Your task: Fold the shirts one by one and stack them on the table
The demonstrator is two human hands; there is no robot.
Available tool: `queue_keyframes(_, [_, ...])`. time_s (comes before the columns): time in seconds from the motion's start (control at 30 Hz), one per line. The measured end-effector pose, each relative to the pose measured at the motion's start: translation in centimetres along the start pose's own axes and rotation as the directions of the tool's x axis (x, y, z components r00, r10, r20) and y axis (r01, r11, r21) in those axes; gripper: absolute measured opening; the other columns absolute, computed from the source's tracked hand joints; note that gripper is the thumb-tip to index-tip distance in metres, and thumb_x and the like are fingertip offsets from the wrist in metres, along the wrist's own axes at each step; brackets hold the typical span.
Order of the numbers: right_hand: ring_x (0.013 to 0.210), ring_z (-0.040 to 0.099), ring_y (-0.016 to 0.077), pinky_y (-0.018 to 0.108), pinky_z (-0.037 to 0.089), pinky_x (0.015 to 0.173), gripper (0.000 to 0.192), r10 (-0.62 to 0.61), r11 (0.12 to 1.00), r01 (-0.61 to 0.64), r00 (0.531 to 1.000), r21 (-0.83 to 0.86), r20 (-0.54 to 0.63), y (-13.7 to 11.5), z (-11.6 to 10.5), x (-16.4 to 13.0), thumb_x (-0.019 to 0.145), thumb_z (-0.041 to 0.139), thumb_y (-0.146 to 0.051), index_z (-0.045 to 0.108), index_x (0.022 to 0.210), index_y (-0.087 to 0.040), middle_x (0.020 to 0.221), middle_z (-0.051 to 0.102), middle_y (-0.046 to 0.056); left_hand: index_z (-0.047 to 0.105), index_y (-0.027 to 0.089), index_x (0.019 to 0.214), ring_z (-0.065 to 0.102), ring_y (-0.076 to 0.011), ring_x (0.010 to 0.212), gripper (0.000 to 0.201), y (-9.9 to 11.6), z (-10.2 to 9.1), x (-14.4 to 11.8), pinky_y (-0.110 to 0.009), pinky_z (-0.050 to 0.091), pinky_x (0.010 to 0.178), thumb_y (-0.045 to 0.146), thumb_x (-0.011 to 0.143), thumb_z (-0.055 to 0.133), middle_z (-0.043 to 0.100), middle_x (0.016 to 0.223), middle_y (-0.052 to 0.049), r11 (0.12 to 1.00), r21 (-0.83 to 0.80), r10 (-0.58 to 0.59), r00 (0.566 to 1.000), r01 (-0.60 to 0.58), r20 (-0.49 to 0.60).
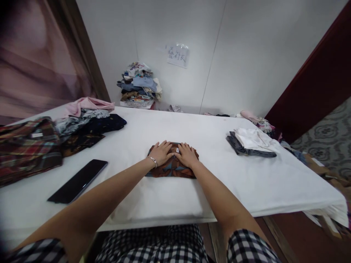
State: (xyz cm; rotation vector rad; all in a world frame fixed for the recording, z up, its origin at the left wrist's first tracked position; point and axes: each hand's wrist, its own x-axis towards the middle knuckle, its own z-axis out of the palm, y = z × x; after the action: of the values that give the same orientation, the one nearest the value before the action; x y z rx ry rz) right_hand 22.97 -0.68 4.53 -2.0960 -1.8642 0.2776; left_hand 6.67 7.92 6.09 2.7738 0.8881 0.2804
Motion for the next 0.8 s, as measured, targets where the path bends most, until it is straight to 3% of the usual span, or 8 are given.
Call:
queue_keyframes(0.17, [0.149,0.022,0.0282,0.053,0.015,0.118,0.056,-0.001,1.000,0.002,0.999,-0.017,0.033,1.1,1.5,0.6,0.099,0.035,-0.051,0.044,0.146,-0.024,0.160,0.031,0.009,0.041,0.022,0.146,0.024,-0.0309,0.148,0.058,-1.8,2.7,0.1,-0.055,0.018,0.118,0.051,0.097,0.031,0.034,0.159,-0.011,0.993,-0.047,-0.103,0.993,0.106,0.053])
queue_keyframes(0.3, [0.146,0.029,0.0312,0.054,0.013,0.119,0.048,0.033,0.977,-0.029,0.999,0.213,-0.015,0.9,0.7,0.9,0.093,0.052,-0.046,0.058,0.134,-0.024,0.154,0.042,0.010,0.044,0.022,0.145,0.027,-0.0317,0.147,0.059,-1.7,1.9,0.5,-0.055,0.018,0.119,0.053,0.095,0.036,0.036,0.158,-0.010,0.981,-0.135,-0.129,0.989,0.137,0.068])
queue_keyframes(0.43, [0.137,0.043,0.0295,0.048,0.025,0.117,0.039,0.188,0.797,-0.037,0.964,0.603,-0.189,0.3,-2.0,-0.6,0.083,0.064,-0.046,0.069,0.115,-0.023,0.139,0.059,0.009,0.045,0.024,0.144,0.036,-0.0279,0.144,0.058,-2.0,-1.0,0.0,-0.050,0.029,0.115,0.051,0.098,0.024,0.042,0.155,-0.009,0.969,-0.181,-0.162,0.985,0.170,0.056])
queue_keyframes(0.53, [0.116,0.060,0.0234,0.042,0.040,0.107,0.037,0.321,0.656,0.045,0.887,0.754,-0.332,-0.8,-2.9,-4.7,0.084,0.059,-0.051,0.070,0.106,-0.023,0.119,0.070,0.007,0.046,0.026,0.143,0.033,-0.0280,0.145,0.059,-1.8,-2.4,-2.6,-0.051,0.025,0.118,0.056,0.093,0.039,0.044,0.154,-0.008,0.981,-0.190,-0.055,0.997,0.042,-0.062])
queue_keyframes(0.6, [0.090,0.068,0.0212,0.040,0.052,0.091,0.036,0.370,0.459,0.014,0.906,0.888,-0.205,-2.2,-2.3,-8.3,0.079,0.065,-0.053,0.071,0.098,-0.022,0.095,0.075,0.006,0.051,0.024,0.140,0.041,-0.0302,0.139,0.064,-1.3,-2.3,-5.0,-0.052,0.028,0.116,0.056,0.084,0.056,0.051,0.149,-0.011,0.978,-0.150,0.128,0.987,-0.141,-0.093])
queue_keyframes(0.67, [0.068,0.069,0.0198,0.037,0.056,0.070,0.036,0.314,0.156,-0.148,0.945,0.977,0.093,-4.1,-1.0,-11.6,0.073,0.073,-0.051,0.071,0.095,-0.022,0.081,0.075,0.005,0.052,0.023,0.138,0.048,-0.0317,0.133,0.065,-0.7,-1.5,-6.8,-0.052,0.035,0.111,0.047,0.079,0.065,0.053,0.145,-0.013,0.955,-0.092,0.278,0.960,-0.281,-0.044])
queue_keyframes(0.73, [0.068,0.071,0.0211,0.034,0.055,0.063,0.034,0.245,-0.067,-0.305,0.918,0.950,0.312,-5.9,0.4,-13.9,0.071,0.077,-0.047,0.070,0.092,-0.021,0.082,0.076,0.007,0.054,0.023,0.137,0.053,-0.0314,0.128,0.057,-0.1,-0.7,-7.6,-0.051,0.042,0.107,0.032,0.082,0.062,0.054,0.144,-0.014,0.949,-0.038,0.314,0.949,-0.314,0.008])
queue_keyframes(0.8, [0.078,0.073,0.0232,0.034,0.056,0.066,0.031,0.203,-0.208,-0.373,0.888,0.904,0.413,-7.2,1.4,-14.7,0.071,0.079,-0.045,0.068,0.089,-0.021,0.089,0.076,0.009,0.055,0.023,0.135,0.058,-0.0293,0.122,0.049,0.4,-0.4,-7.4,-0.047,0.048,0.100,0.019,0.086,0.051,0.059,0.139,-0.013,0.962,-0.010,0.274,0.961,-0.274,0.030])
